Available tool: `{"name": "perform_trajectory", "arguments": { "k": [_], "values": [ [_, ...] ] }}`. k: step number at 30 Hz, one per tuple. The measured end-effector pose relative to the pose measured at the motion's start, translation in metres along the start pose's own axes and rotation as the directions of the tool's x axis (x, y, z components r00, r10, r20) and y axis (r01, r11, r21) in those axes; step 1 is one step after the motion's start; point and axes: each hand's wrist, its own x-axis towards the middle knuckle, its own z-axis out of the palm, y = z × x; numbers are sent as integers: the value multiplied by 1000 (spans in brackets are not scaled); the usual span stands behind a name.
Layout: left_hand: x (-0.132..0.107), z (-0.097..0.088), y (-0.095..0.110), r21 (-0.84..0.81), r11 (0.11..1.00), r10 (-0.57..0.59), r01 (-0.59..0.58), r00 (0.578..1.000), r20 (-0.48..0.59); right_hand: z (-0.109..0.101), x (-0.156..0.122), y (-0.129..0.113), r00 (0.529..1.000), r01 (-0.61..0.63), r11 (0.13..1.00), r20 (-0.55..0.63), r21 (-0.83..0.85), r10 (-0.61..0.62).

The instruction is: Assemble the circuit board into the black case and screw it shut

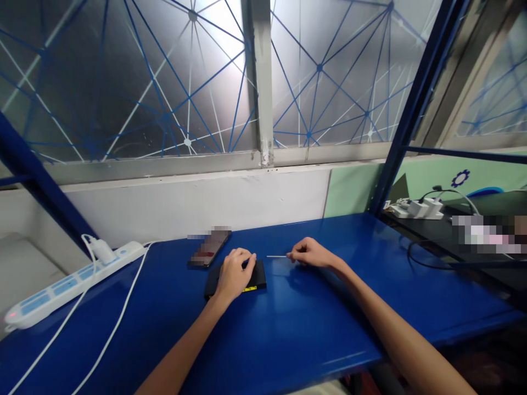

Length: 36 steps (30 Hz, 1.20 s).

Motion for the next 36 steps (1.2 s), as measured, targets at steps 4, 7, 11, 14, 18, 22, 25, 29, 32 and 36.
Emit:
{"name": "perform_trajectory", "arguments": {
  "k": [4, 7, 11, 14, 18, 22, 25, 29, 32, 36],
  "values": [
    [-4, -2, 8, 136, 987, 70, -84, 993, 99, 6, 3, 3, 1000, -18, 999, -11, -36, 17],
    [-6, -3, 10, 160, 981, 86, -106, 989, 124, 7, 3, 2, 1000, -25, 998, -4, -58, 25],
    [-6, -3, 10, 169, 978, 101, -122, 987, 128, 9, 3, 1, 1000, -23, 997, 5, -71, 23],
    [-6, -3, 9, 168, 977, 109, -130, 985, 130, 10, 3, -1, 1000, -21, 997, 6, -77, 22],
    [-6, -3, 7, 162, 975, 133, -155, 981, 140, 10, 2, -3, 1000, -18, 996, 0, -82, 18],
    [-5, -4, 8, 169, 972, 136, -163, 978, 161, 10, 2, -3, 1000, -17, 996, 3, -87, 17],
    [-5, -4, 10, 167, 972, 136, -163, 978, 159, 10, 2, -3, 1000, -16, 996, 7, -91, 17],
    [-5, -4, 11, 175, 972, 132, -160, 978, 161, 10, 2, -3, 1000, -17, 996, 8, -92, 18],
    [-6, -4, 11, 179, 970, 135, -164, 978, 161, 10, 2, -2, 1000, -18, 995, 7, -93, 19],
    [-6, -4, 10, 182, 969, 143, -170, 978, 150, 11, 3, 0, 1000, -21, 995, 7, -93, 22]
  ]
}}
